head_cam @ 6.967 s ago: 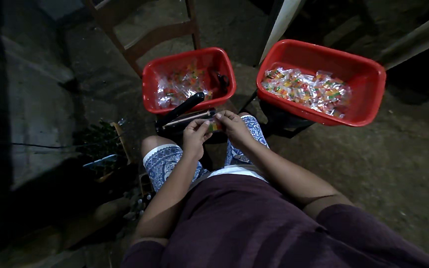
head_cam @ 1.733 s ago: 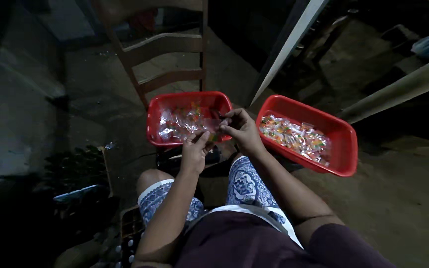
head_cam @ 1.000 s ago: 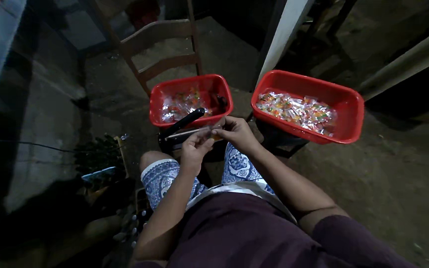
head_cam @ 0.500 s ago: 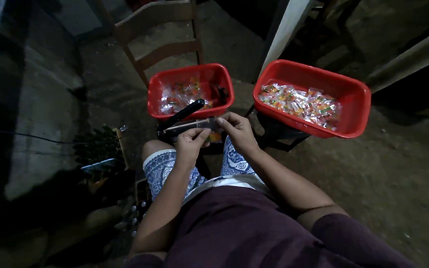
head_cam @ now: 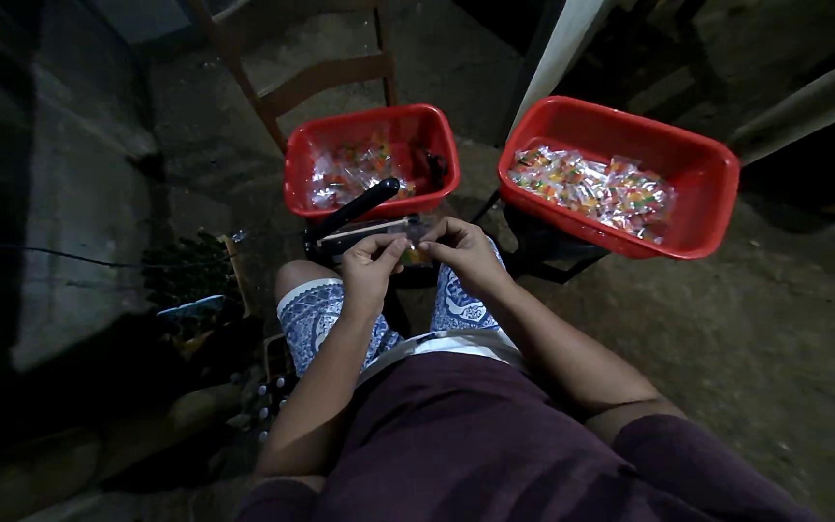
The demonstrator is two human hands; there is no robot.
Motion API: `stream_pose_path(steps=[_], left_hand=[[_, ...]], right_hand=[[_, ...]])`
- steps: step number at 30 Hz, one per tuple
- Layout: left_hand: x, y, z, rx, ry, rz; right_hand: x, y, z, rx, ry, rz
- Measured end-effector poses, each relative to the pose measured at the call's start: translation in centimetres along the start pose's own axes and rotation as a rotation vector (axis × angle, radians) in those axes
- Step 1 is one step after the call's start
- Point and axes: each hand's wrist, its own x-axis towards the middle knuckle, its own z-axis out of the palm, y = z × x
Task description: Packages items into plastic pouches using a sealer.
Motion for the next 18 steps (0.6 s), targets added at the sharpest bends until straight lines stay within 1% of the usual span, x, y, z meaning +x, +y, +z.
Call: stream_pose_path(steps=[2,4,7,11,14,18], left_hand=[[0.0,0.0,0.0,0.050,-0.013,0.018],[0.1,-0.2,0.0,0.108,-0.031,0.052],[0.1,-0.7,0.1,0.145,-0.043,0.094],[0.0,-1.1,0.4,0.087,-0.020,0.026],[0.2,-0.9,0.4,0.078,-0.022,-0.014],[0.1,-0.9,0.2,0.102,-0.016,0.057]], right_hand=[[0.0,-0.3,-0.1,0.008,-0.035,0.019],[0.1,-0.4,0.0,-0.012,-0.033,0.007],[0.2,-0.4,-0.3,-0.116,-0.066,-0.033],[0.6,-1.0,-1.0,-0.191,-0.118,-0.021],[0.5,-0.8,-1.2,-0.148,-0.081,-0.012],[0.0,0.3,-0.6,-0.047,0.032,-0.052]])
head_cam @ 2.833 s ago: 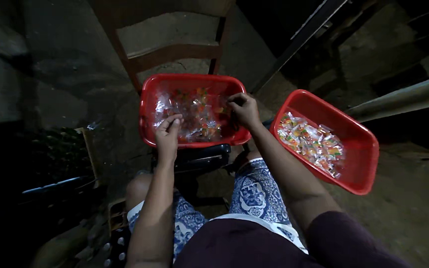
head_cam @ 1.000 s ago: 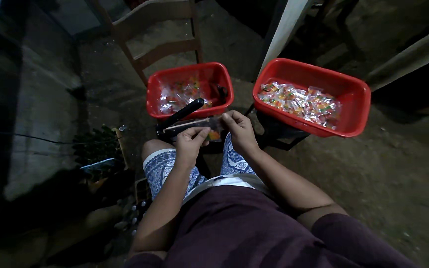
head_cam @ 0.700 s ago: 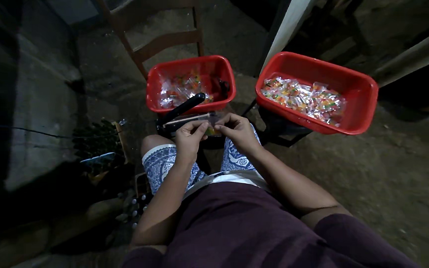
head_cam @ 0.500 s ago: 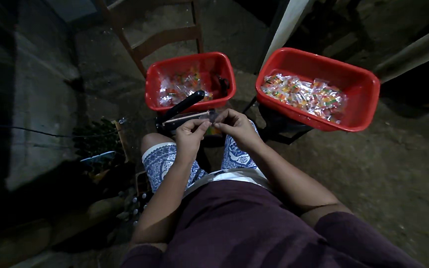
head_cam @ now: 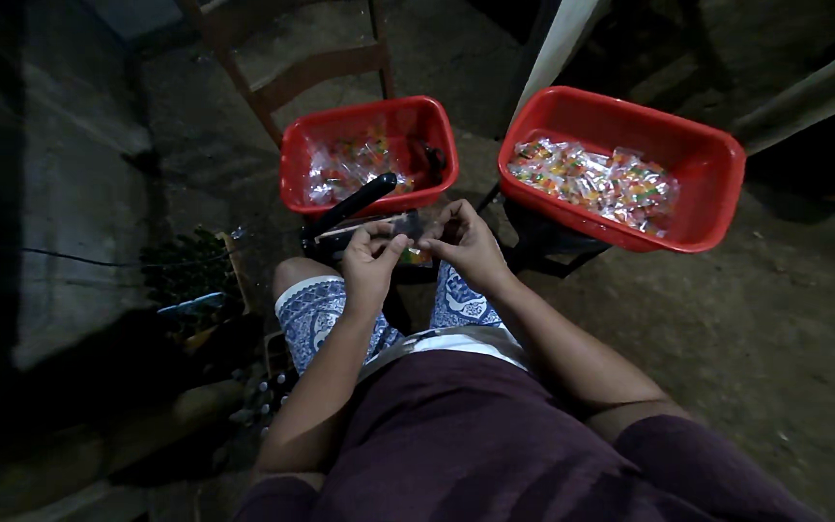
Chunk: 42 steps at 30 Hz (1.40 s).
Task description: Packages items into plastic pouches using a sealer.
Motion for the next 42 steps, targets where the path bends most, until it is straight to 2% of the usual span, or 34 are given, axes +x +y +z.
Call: stream_pose_path(steps=[2,7,10,14,21,25,31,34,39,42], left_hand=[[-0.1,-0.1,-0.1,0.045,0.006,0.053],[0.3,-0.3,-0.7,0.207,-0.086,0.323],[0.4,0.2,-0.9,0.290,-0.114,0.326],[0.4,0.4,-1.2,0.264,-0.125,0.303],[0.2,1.0,-1.6,0.610,-0.090,0.481],[0.2,1.0,-1.5,0.682,-0.069,0.505],[0.2,1.1,-1.4,0.704,-0.093,0.438],[0.5,1.2,-1.5,0.645,-0.119,0.351],[1.0,0.1,-1.4,0.236,-0.088,0.068],[1.1,-0.5,-1.0,0.064,-0.037,-0.020]], right_hand=[[-0.1,0.2,0.2,-0.015,0.048,-0.049],[0.1,0.2,0.1,-0.079,0.064,-0.169],[0.2,0.0,0.0,-0.093,0.052,-0.177],[0.1,-0.5,-0.2,-0.109,0.007,-0.138],[-0.1,-1.0,-0.1,-0.516,-0.008,-0.331],[0.0,-1.1,0.0,-0.673,0.001,-0.411],[0.2,-1.4,-0.3,-0.724,-0.022,-0.363],[0.4,-1.5,-0.5,-0.665,-0.051,-0.253],[1.2,-0.5,-1.0,-0.283,-0.067,-0.038],[1.4,0.2,-0.8,-0.108,-0.035,0.032]])
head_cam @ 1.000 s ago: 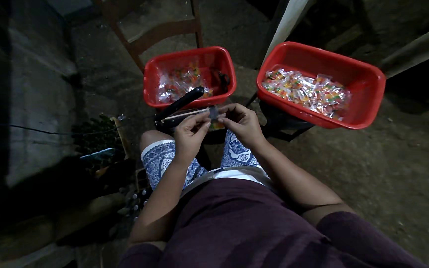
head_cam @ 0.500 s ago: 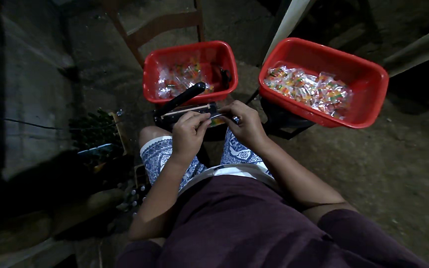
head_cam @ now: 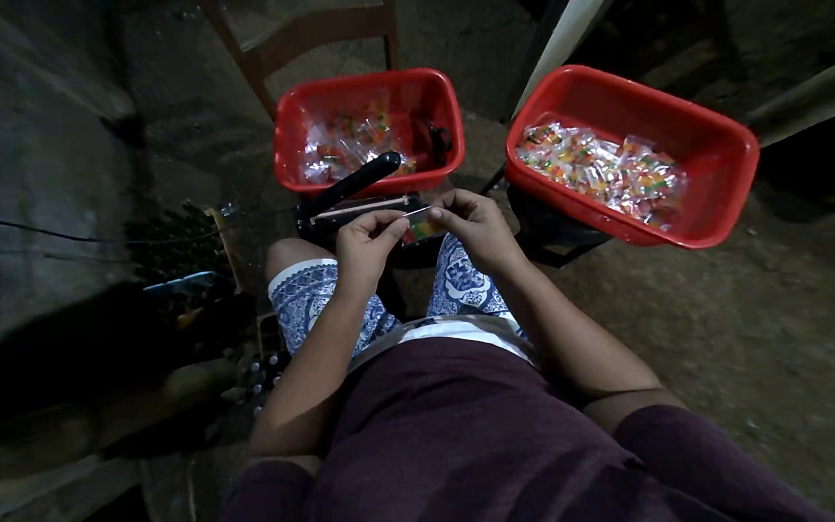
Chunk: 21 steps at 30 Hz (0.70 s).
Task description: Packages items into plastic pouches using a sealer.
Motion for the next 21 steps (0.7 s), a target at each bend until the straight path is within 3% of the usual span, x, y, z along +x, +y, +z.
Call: stream_pose_path(steps=[10,21], left_hand=[[0.8,-1.5,0.0,-0.053,0.056,-0.020],[1.4,-2.6,-0.9,0.068,0.024,-0.049]], right_hand=[[0.7,1.3,0.3,0.120,0.015,0.137],[1.7,2.0,-0.6,0.077,-0.146,0.238]])
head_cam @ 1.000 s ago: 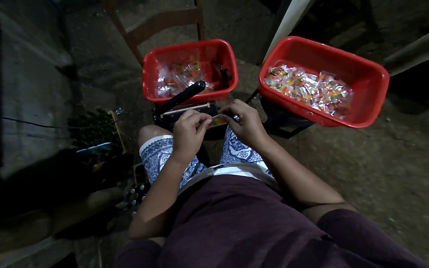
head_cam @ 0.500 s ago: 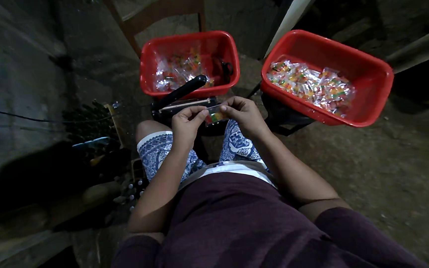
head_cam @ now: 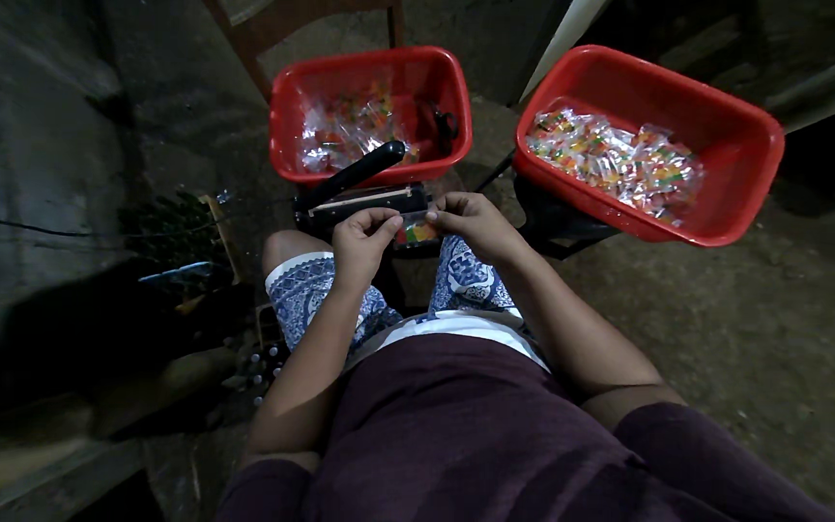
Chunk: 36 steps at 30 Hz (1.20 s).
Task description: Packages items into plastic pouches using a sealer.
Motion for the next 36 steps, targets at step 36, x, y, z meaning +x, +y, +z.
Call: stream_pose_path(steps=[36], left_hand=[[7.7,-10.2,2.9,-0.489,0.321,-0.753]], right_hand=[[15.4,7.1,1.2,-0.863,-0.220,0.196]])
